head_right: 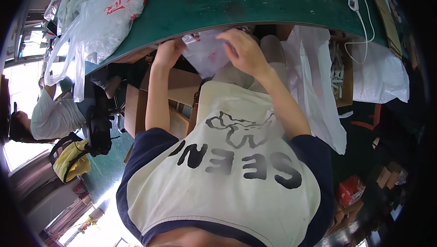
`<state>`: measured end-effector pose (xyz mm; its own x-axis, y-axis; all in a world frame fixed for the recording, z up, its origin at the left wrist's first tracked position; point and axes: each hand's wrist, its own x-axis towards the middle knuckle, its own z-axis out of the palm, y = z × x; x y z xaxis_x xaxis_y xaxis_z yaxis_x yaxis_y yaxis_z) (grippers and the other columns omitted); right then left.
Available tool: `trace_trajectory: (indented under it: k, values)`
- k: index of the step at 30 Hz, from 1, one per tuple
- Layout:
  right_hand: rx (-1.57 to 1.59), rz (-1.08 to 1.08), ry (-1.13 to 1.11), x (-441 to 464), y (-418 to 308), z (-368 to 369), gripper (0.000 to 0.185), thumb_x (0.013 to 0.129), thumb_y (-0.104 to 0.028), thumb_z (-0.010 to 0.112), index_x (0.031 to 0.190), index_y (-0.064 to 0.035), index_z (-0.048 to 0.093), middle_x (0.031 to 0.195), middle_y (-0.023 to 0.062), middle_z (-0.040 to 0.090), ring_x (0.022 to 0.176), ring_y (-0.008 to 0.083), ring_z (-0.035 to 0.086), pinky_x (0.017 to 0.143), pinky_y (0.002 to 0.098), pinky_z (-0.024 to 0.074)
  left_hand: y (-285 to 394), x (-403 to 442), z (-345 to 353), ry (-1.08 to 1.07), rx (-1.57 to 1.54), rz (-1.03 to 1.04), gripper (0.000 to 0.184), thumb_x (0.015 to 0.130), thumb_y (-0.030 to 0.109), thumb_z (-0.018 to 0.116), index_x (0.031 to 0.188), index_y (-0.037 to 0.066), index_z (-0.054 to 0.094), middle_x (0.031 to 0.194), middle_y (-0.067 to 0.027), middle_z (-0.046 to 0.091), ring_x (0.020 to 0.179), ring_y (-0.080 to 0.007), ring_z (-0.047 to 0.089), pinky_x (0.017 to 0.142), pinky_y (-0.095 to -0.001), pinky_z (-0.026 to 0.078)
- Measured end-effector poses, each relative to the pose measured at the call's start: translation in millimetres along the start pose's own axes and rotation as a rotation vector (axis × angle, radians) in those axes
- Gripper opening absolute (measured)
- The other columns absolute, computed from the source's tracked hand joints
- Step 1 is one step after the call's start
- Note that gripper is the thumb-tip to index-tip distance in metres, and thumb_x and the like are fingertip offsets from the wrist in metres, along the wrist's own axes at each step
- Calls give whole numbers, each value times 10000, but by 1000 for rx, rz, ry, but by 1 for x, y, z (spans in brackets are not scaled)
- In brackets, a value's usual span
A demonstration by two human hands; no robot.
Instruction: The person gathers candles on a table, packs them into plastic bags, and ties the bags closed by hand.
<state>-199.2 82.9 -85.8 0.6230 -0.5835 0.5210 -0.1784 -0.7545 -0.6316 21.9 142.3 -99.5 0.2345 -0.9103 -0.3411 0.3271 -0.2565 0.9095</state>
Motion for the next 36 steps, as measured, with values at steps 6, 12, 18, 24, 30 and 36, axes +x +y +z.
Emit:
trace_trajectory:
  k: [6, 12, 18, 24, 30, 36]
  values:
    - [-235, 232, -155, -75, 55, -7, 116, 775, -40, 501, 876, -62, 553, 860, 85, 573, 779, 286, 561, 692, 374, 447, 10, -23, -14, -168, 311, 250, 155, 796, 38, 454, 874, -5, 581, 849, -43, 579, 869, -125, 509, 784, -267, 387]
    - [-146, 433, -230, -121, 78, -2, 83, 770, -38, 492, 821, -34, 558, 846, 113, 566, 790, 315, 550, 681, 393, 443, -24, 12, -61, 351, 183, 438, 215, 783, -39, 464, 989, -22, 524, 968, -80, 540, 905, -145, 499, 809, -278, 388]
    - [-87, 461, -156, -155, 88, 7, 85, 736, 11, 490, 787, 5, 558, 816, 135, 561, 777, 326, 544, 665, 380, 431, -44, 55, -126, 230, 1369, 604, 133, 797, 24, 509, 917, -12, 553, 933, -110, 565, 850, -222, 531, 766, -295, 423]
    - [-92, 513, -127, -158, 95, 14, 91, 736, 2, 485, 776, 6, 567, 828, 126, 558, 795, 320, 542, 690, 388, 429, -151, 130, -177, -88, 926, 351, 192, 776, 200, 557, 852, 26, 587, 776, -68, 561, 697, -204, 527, 613, -324, 422]
    - [-85, 512, -132, -159, 94, 12, 92, 730, -1, 486, 772, 8, 568, 837, 129, 552, 792, 323, 540, 690, 389, 428, -166, 84, -131, 268, 309, -386, 129, 673, 188, 635, 742, 79, 630, 611, 4, 504, 490, -95, 449, 404, -259, 342]
    - [-89, 505, -138, -158, 92, 15, 93, 725, -7, 486, 761, 6, 571, 823, 129, 544, 782, 327, 535, 695, 394, 426, -194, 94, -200, 70, 476, 53, 135, 702, 168, 586, 793, 75, 623, 664, 1, 540, 559, -123, 497, 438, -277, 375]
